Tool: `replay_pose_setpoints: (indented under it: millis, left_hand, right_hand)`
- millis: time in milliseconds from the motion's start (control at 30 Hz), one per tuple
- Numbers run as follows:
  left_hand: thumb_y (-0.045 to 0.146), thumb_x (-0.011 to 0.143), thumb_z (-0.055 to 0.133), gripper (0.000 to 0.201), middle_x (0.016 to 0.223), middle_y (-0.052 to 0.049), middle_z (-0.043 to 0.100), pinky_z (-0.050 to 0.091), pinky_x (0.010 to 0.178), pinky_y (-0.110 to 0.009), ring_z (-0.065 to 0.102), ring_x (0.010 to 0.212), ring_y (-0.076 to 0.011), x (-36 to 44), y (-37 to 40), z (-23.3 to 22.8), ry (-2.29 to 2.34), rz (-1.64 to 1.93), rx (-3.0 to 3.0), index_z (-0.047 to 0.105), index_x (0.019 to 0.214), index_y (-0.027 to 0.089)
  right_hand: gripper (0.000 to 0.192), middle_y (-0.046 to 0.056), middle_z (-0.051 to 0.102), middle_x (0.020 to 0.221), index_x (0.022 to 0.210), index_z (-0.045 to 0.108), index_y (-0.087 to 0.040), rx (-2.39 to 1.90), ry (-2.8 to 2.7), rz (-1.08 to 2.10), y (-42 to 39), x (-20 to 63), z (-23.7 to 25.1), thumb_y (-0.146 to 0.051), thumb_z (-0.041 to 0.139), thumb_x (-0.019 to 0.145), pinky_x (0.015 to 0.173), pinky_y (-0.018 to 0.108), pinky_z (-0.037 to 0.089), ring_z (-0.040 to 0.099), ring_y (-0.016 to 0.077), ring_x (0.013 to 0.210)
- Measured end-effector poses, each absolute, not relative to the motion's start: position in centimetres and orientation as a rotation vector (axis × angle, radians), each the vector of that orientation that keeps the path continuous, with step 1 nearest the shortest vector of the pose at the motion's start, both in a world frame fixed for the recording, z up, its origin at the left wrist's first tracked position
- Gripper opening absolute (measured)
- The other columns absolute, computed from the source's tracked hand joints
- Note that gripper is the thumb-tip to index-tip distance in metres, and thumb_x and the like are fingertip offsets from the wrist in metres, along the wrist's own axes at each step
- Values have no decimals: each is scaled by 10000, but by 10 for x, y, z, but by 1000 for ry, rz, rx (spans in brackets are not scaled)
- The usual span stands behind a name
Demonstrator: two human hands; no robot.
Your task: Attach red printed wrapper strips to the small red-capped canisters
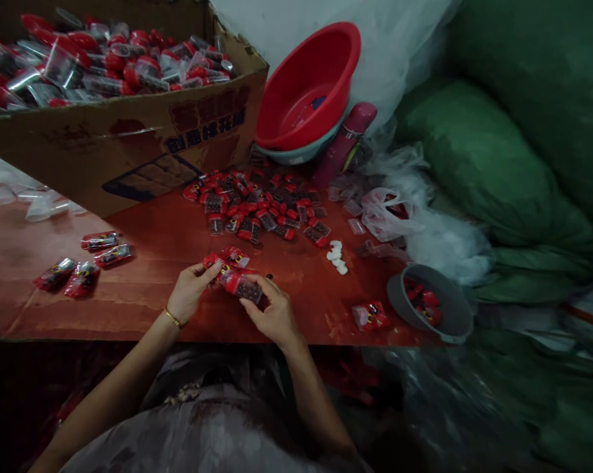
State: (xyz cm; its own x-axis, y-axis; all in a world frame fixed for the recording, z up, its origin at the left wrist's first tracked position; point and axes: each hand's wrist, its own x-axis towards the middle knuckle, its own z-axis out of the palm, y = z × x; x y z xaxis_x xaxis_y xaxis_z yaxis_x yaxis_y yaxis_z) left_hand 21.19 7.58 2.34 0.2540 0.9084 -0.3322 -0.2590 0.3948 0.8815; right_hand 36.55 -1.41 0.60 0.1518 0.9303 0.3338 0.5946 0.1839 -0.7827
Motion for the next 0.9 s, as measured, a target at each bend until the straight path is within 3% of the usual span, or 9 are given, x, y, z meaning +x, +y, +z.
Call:
replay_pose_setpoints:
  millis: [133,333,533,767,900]
  left_hand:
    - [355,517,804,353,741,-16,708,486,695,-254,602,651,-121,213,73,18,923,949,881,719,785,141]
    - [279,523,807,340,821,-27,724,492,769,-275,635,738,-141,220,62,12,907,1020,827,711,822,148]
    - [259,469,832,361,795,-25,721,491,780,-283,644,729,-140,227,55,11,872,1058,547,697,785,150]
    - [272,451,844,316,663,-11,693,480,675,-261,608,598,-121,229,55,14,865,987,533,692,689,130]
    - [276,485,835,324,714,-18,710,472,742,-268,631,668,-129,227,59,17,834,991,518,696,740,131]
  right_hand:
    - [363,49,680,1012,1123,581,-233,-1502,-1526,384,-13,358,4,-268,622,764,819,328,527,651,192,902]
    - [358,58,687,984,1134,579,-221,-1558,-1450,327,-8,346,1,-271,607,781,782,314,539,658,190,856]
    - [372,68,679,1019,1171,567,-230,-1577,-1473,313,-6,341,3,-274,583,801,807,326,533,651,198,900]
    - [382,77,667,1078,1176,562,-219,-1520,-1420,365,-4,325,2,-213,580,794,876,332,510,632,197,983]
    - [420,63,662,1075,1206,519,-224,-1444,-1274,610,-4,324,-2,-262,594,795,830,325,529,651,184,925]
